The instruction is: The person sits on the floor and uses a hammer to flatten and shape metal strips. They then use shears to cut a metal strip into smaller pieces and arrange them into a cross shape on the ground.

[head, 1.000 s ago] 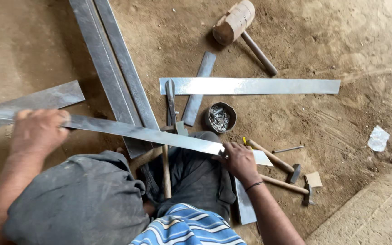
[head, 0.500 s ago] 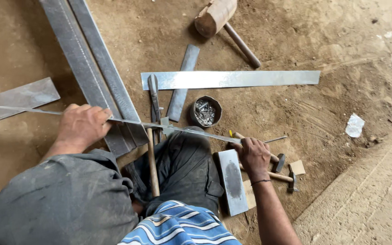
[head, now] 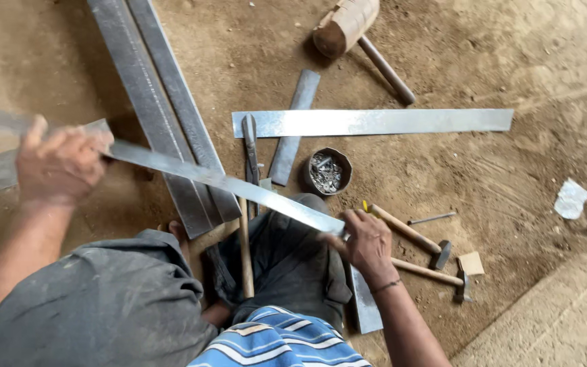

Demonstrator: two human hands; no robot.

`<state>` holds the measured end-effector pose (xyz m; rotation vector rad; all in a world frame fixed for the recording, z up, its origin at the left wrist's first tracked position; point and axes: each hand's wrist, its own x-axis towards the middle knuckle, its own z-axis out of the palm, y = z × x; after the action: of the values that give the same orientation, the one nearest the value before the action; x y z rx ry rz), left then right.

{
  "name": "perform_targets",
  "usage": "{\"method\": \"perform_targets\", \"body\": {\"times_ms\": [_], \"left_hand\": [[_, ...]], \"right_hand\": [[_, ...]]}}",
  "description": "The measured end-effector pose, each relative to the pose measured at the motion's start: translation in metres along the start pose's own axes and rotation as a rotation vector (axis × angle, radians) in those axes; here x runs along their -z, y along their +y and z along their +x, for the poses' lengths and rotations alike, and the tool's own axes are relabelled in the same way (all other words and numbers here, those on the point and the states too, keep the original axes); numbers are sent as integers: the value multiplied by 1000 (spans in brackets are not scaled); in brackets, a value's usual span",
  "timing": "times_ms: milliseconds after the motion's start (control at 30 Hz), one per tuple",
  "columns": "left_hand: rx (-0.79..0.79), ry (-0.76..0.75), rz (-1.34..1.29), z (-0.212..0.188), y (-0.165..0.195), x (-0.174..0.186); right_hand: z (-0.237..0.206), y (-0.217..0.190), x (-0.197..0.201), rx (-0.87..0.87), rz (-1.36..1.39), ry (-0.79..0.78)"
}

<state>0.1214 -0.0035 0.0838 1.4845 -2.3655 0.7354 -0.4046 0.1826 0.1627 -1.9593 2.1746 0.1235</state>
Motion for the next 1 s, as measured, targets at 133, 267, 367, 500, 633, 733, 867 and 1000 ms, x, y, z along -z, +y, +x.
{"method": "perform_targets", "body": {"times_ms": [133,267,367,500,633,733,867,1000], "left_hand": [[7,86,95,38,-36,-2],[41,-10,63,80,-41,2],[221,-3,-110,97,-43,-2],[1102,-94,-635,97,-26,-20],[1452,-286,-1645,73,31,-32],[1085,-369,-1381,53,89,-35],[954,-387,-1252,55,105,-38],[923,-574,-1258,72,91,-37]], "right_hand": [[14,-34,-4,448,-33,262],[47,-56,-21,257,93,82],[58,-75,-28,169,170,-21],[59,-121,-42,67,216,16],[64,-154,-60,143,191,9],[62,-157,-68,195,176,-87],[55,-158,-77,261,143,-157],[55,-156,-94,278,213,-333]]}}
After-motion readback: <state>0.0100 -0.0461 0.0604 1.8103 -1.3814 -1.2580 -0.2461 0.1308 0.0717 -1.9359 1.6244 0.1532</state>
